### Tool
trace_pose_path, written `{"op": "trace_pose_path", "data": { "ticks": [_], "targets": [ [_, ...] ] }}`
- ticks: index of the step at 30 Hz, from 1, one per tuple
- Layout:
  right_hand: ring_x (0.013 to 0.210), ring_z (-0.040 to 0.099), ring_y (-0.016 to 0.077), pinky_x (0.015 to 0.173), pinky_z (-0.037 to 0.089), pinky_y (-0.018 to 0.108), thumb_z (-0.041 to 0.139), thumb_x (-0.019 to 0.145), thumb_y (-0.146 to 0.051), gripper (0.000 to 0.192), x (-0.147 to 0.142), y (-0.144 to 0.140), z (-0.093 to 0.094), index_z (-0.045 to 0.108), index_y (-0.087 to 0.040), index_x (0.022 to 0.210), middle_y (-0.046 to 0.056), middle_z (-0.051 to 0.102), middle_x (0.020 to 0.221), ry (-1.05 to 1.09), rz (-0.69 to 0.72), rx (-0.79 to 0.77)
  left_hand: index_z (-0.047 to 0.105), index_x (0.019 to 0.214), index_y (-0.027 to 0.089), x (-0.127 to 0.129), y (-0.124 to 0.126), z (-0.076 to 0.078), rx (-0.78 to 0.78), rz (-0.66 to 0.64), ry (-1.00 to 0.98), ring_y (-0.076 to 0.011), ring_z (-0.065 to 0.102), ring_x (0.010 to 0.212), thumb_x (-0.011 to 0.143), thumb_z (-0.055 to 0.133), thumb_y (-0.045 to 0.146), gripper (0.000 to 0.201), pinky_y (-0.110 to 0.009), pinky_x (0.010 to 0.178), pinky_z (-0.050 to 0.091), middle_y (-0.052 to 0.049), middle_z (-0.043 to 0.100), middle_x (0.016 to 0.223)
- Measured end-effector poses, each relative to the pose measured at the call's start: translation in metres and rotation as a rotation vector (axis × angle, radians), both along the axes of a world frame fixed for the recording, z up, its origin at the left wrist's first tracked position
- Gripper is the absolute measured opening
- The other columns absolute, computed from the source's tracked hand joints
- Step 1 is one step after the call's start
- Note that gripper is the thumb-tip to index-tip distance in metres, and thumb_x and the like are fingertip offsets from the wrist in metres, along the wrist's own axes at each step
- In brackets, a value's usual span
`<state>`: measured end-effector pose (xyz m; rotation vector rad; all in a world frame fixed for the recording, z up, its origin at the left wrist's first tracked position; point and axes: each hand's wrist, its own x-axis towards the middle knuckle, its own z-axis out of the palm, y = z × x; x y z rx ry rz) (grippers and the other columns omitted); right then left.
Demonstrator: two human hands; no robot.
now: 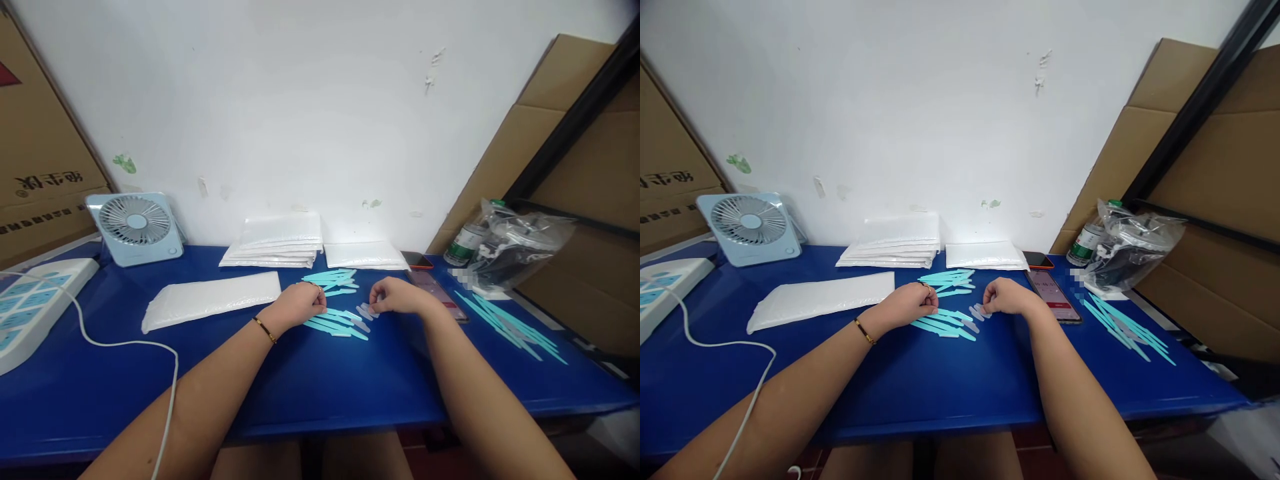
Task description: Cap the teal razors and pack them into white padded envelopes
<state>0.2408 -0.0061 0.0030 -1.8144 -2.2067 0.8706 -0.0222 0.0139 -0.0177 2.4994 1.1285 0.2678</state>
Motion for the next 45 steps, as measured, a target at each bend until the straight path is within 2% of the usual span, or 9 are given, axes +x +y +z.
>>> {"op": "trace_pose_path", "data": {
  "ticks": [2, 5, 12, 18, 20, 25, 36, 41, 45],
  "targets": [
    [0.065, 0.058, 0.0152, 0.057, 0.041, 0.023, 0.068, 0.062, -0.030, 0.016, 0.000, 0.000, -0.003, 0.068, -0.017, 0.071, 0.002, 0.068, 0.070, -0.023, 0.027, -0.018, 0.064, 0.075, 0.021, 0.000, 0.000, 0.001, -0.003, 0.014, -0.012, -0.0151, 0.059, 0.071, 0.078, 0.056, 0.030, 0.012, -0.023, 0.054, 0.037, 0.000, 0.067, 0.078],
    [0.062, 0.057, 0.0149, 0.055, 0.041, 0.024, 0.065, 0.063, -0.024, 0.010, 0.001, 0.003, -0.008, 0.066, -0.017, 0.070, 0.002, 0.067, 0.068, 0.031, -0.016, 0.057, 0.063, 0.076, 0.021, -0.002, 0.000, 0.001, 0.013, 0.060, -0.087, -0.0157, 0.059, 0.069, 0.081, 0.053, 0.033, 0.016, -0.024, 0.055, 0.038, -0.001, 0.066, 0.077],
    [0.059, 0.062, 0.0152, 0.057, 0.048, 0.026, 0.064, 0.072, -0.031, 0.017, -0.001, 0.007, -0.011, 0.064, -0.017, 0.081, 0.002, 0.066, 0.062, 0.546, -0.176, 0.246, 0.059, 0.082, 0.020, -0.006, 0.010, -0.003, -0.077, 0.191, -0.322, -0.0166, 0.059, 0.067, 0.080, 0.050, 0.037, 0.019, -0.025, 0.054, 0.040, -0.002, 0.066, 0.076],
    [0.079, 0.068, 0.0211, 0.077, 0.053, 0.034, 0.076, 0.063, -0.033, 0.029, -0.005, 0.008, -0.010, 0.068, -0.016, 0.085, 0.006, 0.072, 0.077, 0.855, -0.185, 0.195, 0.059, 0.081, 0.019, -0.008, 0.016, -0.006, -0.149, 0.179, -0.418, -0.0161, 0.060, 0.068, 0.078, 0.052, 0.041, 0.023, -0.025, 0.057, 0.043, -0.003, 0.067, 0.077],
    [0.077, 0.069, 0.0211, 0.074, 0.055, 0.034, 0.078, 0.061, -0.035, 0.033, -0.004, 0.008, -0.008, 0.068, -0.015, 0.085, 0.007, 0.072, 0.077, 0.887, -0.230, 0.200, 0.059, 0.082, 0.019, -0.009, 0.017, -0.006, -0.154, 0.175, -0.431, -0.0162, 0.060, 0.068, 0.078, 0.053, 0.042, 0.025, -0.025, 0.057, 0.043, -0.003, 0.067, 0.077],
    [0.061, 0.068, 0.0173, 0.053, 0.054, 0.024, 0.080, 0.060, -0.041, 0.035, -0.007, 0.006, -0.002, 0.066, -0.014, 0.077, 0.005, 0.068, 0.067, 0.966, -0.375, 0.230, 0.059, 0.083, 0.018, -0.009, 0.020, -0.009, -0.171, 0.171, -0.446, -0.0156, 0.060, 0.067, 0.078, 0.053, 0.043, 0.027, -0.025, 0.058, 0.043, -0.004, 0.067, 0.077],
    [0.053, 0.066, 0.0152, 0.046, 0.052, 0.020, 0.078, 0.063, -0.041, 0.033, -0.026, 0.005, -0.010, 0.062, -0.014, 0.072, 0.003, 0.066, 0.060, 0.968, -0.277, 0.079, 0.059, 0.082, 0.018, -0.006, 0.018, -0.006, -0.167, 0.186, -0.442, -0.0160, 0.058, 0.067, 0.077, 0.054, 0.043, 0.026, -0.026, 0.058, 0.043, -0.004, 0.067, 0.078],
    [0.054, 0.067, 0.0166, 0.046, 0.051, 0.021, 0.078, 0.060, -0.029, 0.028, -0.039, 0.010, -0.022, 0.062, -0.015, 0.077, 0.003, 0.067, 0.058, 0.936, -0.225, -0.032, 0.060, 0.082, 0.018, 0.000, 0.012, -0.002, -0.166, 0.147, -0.465, -0.0150, 0.058, 0.068, 0.077, 0.054, 0.042, 0.025, -0.025, 0.060, 0.043, -0.003, 0.067, 0.078],
    [0.046, 0.062, 0.0124, 0.041, 0.046, 0.019, 0.077, 0.062, -0.032, 0.026, -0.027, 0.012, -0.018, 0.060, -0.015, 0.072, 0.001, 0.064, 0.055, 0.947, -0.319, 0.086, 0.060, 0.083, 0.018, -0.002, 0.015, -0.004, -0.152, 0.183, -0.483, -0.0144, 0.057, 0.067, 0.077, 0.054, 0.043, 0.026, -0.024, 0.058, 0.042, -0.003, 0.066, 0.078]
  ]
}}
